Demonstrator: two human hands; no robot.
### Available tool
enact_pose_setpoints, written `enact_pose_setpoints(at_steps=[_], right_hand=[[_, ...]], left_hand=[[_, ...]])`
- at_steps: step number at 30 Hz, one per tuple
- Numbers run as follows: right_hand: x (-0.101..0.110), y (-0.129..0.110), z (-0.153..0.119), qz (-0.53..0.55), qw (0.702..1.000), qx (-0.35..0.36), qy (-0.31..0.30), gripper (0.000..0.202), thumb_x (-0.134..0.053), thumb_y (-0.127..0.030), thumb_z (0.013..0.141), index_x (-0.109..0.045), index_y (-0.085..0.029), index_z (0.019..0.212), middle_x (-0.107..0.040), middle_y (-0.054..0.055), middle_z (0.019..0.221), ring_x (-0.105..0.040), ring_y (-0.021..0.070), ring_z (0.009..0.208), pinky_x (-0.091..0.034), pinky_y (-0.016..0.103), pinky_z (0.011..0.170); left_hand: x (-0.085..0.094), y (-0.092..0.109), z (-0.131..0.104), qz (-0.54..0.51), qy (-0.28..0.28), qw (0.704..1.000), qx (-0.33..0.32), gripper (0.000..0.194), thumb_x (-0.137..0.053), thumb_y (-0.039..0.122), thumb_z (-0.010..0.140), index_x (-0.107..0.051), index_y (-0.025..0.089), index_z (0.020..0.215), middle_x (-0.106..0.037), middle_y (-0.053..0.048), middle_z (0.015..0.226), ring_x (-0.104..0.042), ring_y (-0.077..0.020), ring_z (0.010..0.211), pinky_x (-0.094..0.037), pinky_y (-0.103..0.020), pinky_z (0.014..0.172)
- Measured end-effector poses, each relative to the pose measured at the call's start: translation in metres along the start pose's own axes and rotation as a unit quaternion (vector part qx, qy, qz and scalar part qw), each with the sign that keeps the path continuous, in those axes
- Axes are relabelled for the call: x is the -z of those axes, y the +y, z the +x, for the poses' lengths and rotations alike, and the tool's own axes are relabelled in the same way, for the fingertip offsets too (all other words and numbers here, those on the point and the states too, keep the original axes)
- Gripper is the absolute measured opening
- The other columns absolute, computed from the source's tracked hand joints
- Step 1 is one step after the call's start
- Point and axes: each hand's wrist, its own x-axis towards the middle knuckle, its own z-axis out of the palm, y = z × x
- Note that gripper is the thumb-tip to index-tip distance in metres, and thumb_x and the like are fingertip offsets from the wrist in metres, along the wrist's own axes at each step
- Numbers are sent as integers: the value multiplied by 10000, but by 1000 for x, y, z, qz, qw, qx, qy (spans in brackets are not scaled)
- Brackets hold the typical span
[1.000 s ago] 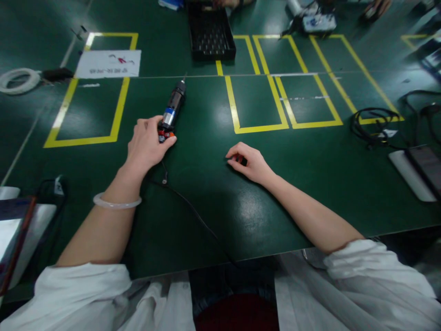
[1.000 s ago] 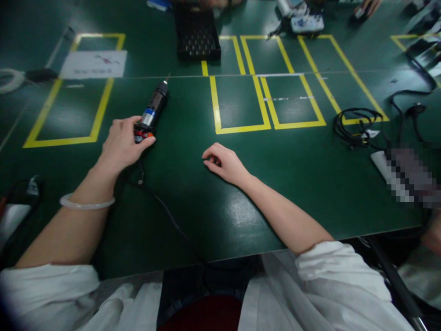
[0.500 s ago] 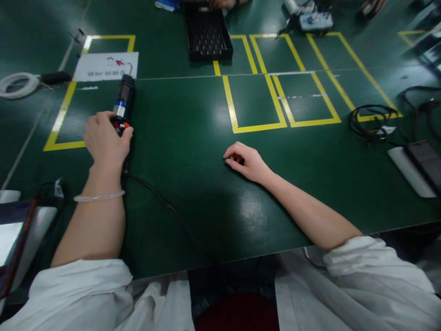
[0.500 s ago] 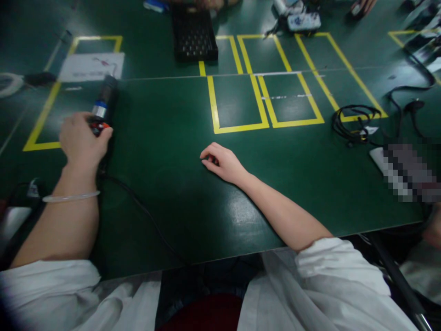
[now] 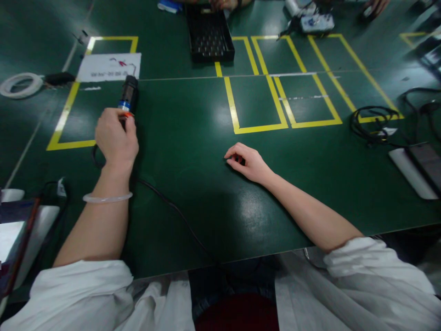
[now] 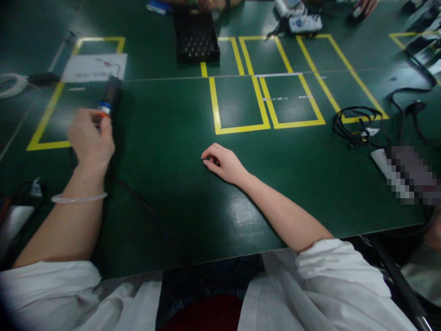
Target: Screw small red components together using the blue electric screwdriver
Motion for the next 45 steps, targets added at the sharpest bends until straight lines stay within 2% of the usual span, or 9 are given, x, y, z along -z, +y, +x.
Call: enact_pose_setpoints(at_steps=[5,9,14,22,27,30,34,39,45], right_hand=[[1,-1,0,-6,1000,-4,-2,68,-589,-202,943,-640,-199,989,-648,42,948,-609,156,794,-499,295,703],[0,-2,-1,8,1000,-1,-4,120,-599,-186,927,-638,-194,1040,-672,45,972,-614,148,784,-500,285,693],[-2,-2,0,32,999,1,-3,182,-625,-180,907,-624,-195,1088,-687,32,962,-620,138,765,-502,271,681],[-2,-3,-1,45,999,-2,-4,283,-638,-201,913,-572,-209,1189,-689,24,967,-637,140,772,-511,273,690],[-1,-6,0,47,999,5,-27,132,-624,-237,953,-636,-193,1077,-698,35,963,-622,137,768,-504,272,689],[0,-4,0,66,997,-33,-21,148,-643,-283,951,-641,-189,1066,-698,22,892,-619,142,755,-497,269,675],[0,-1,0,86,994,-61,-8,186,-658,-328,939,-642,-187,1060,-694,11,860,-600,136,727,-491,264,664],[-1,-1,1,115,991,-74,-12,201,-666,-362,932,-658,-178,1014,-704,9,830,-606,129,706,-487,258,656],[-2,0,0,152,986,-72,-13,251,-714,-371,899,-625,-198,1057,-726,5,865,-640,129,736,-485,247,647]], left_hand=[[-28,60,-24,-299,-195,933,-47,316,-615,368,953,-667,141,1166,-728,-81,1039,-683,-187,902,-547,-332,812],[-36,106,-54,-348,-309,881,-84,331,-660,351,904,-703,151,1164,-734,-107,1113,-695,-223,962,-557,-345,847],[-32,122,-71,-372,-356,851,-99,313,-665,359,921,-696,158,1159,-728,-103,1145,-694,-221,1019,-558,-330,900],[-38,121,-77,-398,-378,831,-89,457,-704,385,909,-602,174,1302,-716,-93,1072,-702,-212,981,-560,-336,886],[-39,123,-80,-413,-415,806,-90,566,-637,423,963,-492,151,1438,-729,-94,1019,-714,-202,920,-555,-324,839],[-35,125,-80,-384,-397,827,-104,519,-629,448,966,-519,167,1388,-726,-92,1034,-709,-204,908,-559,-319,805],[-30,128,-81,-293,-300,885,-202,384,-705,389,914,-610,198,1233,-662,-89,1172,-674,-201,957,-557,-307,781],[-26,133,-85,-243,-228,893,-301,163,-579,271,998,-634,180,1121,-663,-81,1100,-640,-210,1013,-543,-325,833],[-26,135,-86,-238,-231,911,-244,165,-578,288,993,-633,188,1111,-688,-61,1042,-664,-192,903,-546,-322,839]])
